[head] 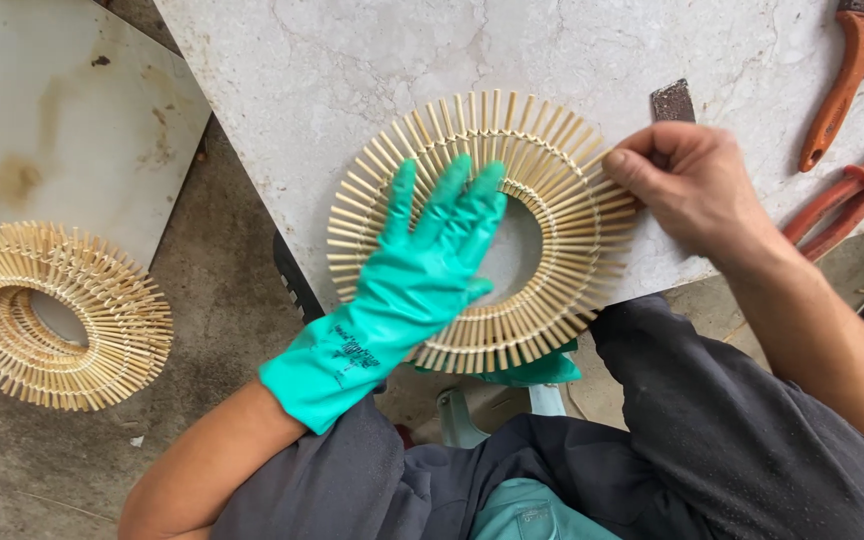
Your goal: The person weaves thin bamboo strips into a circular basket base, interlacing them by hand and using a metal file to smooth the edges. The person rotates the basket to continue weaving and occasionally adjusts the strips to maintain alignment.
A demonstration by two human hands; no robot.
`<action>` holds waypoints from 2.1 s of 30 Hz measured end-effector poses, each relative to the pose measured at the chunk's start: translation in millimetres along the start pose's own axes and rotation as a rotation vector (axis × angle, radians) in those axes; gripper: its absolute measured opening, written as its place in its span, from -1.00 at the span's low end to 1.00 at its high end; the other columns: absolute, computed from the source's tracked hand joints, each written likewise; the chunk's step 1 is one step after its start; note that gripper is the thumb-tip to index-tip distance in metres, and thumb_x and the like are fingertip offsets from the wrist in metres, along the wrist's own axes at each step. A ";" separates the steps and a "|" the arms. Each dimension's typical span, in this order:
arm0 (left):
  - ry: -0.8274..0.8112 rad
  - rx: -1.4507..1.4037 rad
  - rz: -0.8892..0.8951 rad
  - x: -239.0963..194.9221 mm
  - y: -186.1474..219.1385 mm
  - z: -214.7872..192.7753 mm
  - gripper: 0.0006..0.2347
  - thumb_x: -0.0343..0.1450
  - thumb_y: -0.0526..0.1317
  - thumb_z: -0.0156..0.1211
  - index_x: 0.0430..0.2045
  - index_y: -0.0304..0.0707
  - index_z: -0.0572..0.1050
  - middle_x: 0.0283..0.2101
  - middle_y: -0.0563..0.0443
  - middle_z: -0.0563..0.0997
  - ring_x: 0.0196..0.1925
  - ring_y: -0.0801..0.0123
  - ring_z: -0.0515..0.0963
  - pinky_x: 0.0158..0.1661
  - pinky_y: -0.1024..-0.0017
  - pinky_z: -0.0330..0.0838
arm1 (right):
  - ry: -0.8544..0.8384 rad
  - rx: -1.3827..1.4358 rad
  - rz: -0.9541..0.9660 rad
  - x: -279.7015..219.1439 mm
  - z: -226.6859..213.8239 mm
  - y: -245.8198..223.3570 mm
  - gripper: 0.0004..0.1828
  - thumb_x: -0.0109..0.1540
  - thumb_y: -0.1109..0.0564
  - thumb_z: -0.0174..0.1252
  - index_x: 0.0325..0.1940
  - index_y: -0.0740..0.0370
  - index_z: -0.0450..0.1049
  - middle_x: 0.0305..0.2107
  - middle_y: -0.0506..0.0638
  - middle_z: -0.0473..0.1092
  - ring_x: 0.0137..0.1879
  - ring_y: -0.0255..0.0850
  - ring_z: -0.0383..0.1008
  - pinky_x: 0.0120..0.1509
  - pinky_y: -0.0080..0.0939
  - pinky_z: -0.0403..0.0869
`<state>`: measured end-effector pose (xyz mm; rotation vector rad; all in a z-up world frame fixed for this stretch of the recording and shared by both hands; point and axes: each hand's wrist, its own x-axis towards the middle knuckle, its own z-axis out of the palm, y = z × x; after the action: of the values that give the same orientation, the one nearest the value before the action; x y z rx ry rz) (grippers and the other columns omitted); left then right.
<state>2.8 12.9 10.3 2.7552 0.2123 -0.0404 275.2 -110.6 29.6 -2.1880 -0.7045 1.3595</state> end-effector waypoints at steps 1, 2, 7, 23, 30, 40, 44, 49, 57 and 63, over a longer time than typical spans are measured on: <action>-0.038 0.111 -0.013 1.3 -0.6 -4.6 -0.08 0.32 0.32 0.22 0.49 -0.34 0.14 0.59 -0.15 0.03 0.62 -0.05 -0.06 0.49 -0.24 -0.33 | 0.004 0.022 0.056 -4.8 3.1 1.9 -0.76 0.36 0.10 0.15 -0.05 0.34 0.58 -0.32 0.09 0.57 -0.25 -0.22 0.60 -0.16 -0.22 0.64; -0.076 0.222 -0.026 2.8 -1.0 -9.0 -0.10 0.30 0.29 0.23 0.48 -0.28 0.13 0.58 -0.18 0.03 0.61 -0.07 -0.06 0.47 -0.27 -0.33 | 0.008 0.043 0.113 -9.6 6.0 3.9 -0.77 0.36 0.11 0.14 -0.06 0.34 0.57 -0.32 0.09 0.57 -0.26 -0.21 0.60 -0.17 -0.21 0.64; -0.004 -0.180 -0.067 -0.3 13.3 7.6 -0.07 0.42 0.35 0.16 0.49 -0.43 0.03 0.56 -0.41 -0.06 0.60 -0.32 -0.11 0.45 -0.42 -0.34 | -0.023 0.156 0.062 -13.9 9.7 19.3 -0.76 0.37 0.11 0.14 -0.04 0.34 0.56 -0.32 0.08 0.57 -0.24 -0.23 0.59 -0.15 -0.21 0.64; 0.038 -0.093 -0.058 -2.1 10.7 26.7 -0.08 0.45 0.39 0.13 0.57 -0.26 -0.02 0.61 -0.26 -0.12 0.64 -0.15 -0.24 0.47 -0.35 -0.42 | 0.000 -0.009 -0.113 -1.3 4.7 10.0 -0.73 0.40 0.08 0.14 -0.02 0.36 0.58 -0.34 0.10 0.57 -0.23 -0.23 0.62 -0.14 -0.23 0.64; 0.051 -0.105 -0.070 -2.3 10.7 26.6 -0.08 0.45 0.39 0.14 0.57 -0.25 -0.01 0.61 -0.24 -0.11 0.64 -0.15 -0.24 0.48 -0.33 -0.42 | -0.003 -0.001 -0.074 0.8 4.4 15.2 -0.74 0.38 0.09 0.15 -0.04 0.36 0.59 -0.36 0.12 0.57 -0.25 -0.20 0.61 -0.16 -0.21 0.63; 0.046 -0.099 -0.060 -2.1 11.0 28.0 -0.09 0.45 0.39 0.13 0.57 -0.26 0.02 0.61 -0.24 -0.10 0.64 -0.13 -0.24 0.49 -0.31 -0.43 | 0.006 0.007 -0.117 5.1 6.2 6.1 -0.75 0.38 0.09 0.16 -0.02 0.33 0.59 -0.35 0.09 0.57 -0.25 -0.22 0.61 -0.18 -0.23 0.63; 0.050 -0.098 -0.050 -0.7 9.2 28.4 -0.10 0.45 0.38 0.14 0.57 -0.24 0.02 0.61 -0.24 -0.09 0.64 -0.15 -0.22 0.49 -0.28 -0.42 | -0.005 0.049 -0.078 3.2 3.1 9.7 -0.77 0.37 0.10 0.17 -0.06 0.33 0.60 -0.37 0.09 0.58 -0.27 -0.22 0.61 -0.18 -0.23 0.62; 0.062 -0.120 -0.051 0.9 10.8 22.6 -0.11 0.45 0.35 0.18 0.57 -0.22 0.02 0.62 -0.18 -0.07 0.66 -0.09 -0.19 0.51 -0.28 -0.39 | -0.008 0.072 -0.053 1.7 3.3 6.9 -0.77 0.37 0.11 0.18 -0.07 0.34 0.60 -0.37 0.09 0.57 -0.26 -0.23 0.60 -0.15 -0.23 0.62; 0.021 0.072 -0.125 6.0 2.5 12.2 -0.15 0.49 0.26 0.20 0.57 -0.30 0.02 0.62 -0.21 -0.08 0.65 -0.13 -0.16 0.46 -0.44 -0.37 | -0.050 0.165 0.055 -11.3 11.8 17.4 -0.76 0.37 0.10 0.15 -0.09 0.36 0.57 -0.35 0.10 0.57 -0.26 -0.21 0.61 -0.15 -0.21 0.65; 0.064 -0.059 -0.109 -0.8 10.1 37.1 -0.05 0.44 0.42 0.09 0.55 -0.37 0.02 0.59 -0.31 -0.11 0.62 -0.26 -0.19 0.39 -0.56 -0.38 | -0.076 0.063 -0.017 -13.4 9.7 22.1 -0.76 0.35 0.10 0.16 -0.08 0.36 0.58 -0.34 0.09 0.58 -0.21 -0.20 0.63 -0.10 -0.21 0.65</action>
<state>3.6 -10.2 -20.5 2.6859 0.3750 0.0242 265.2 -134.8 20.8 -2.0869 -0.6968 1.4439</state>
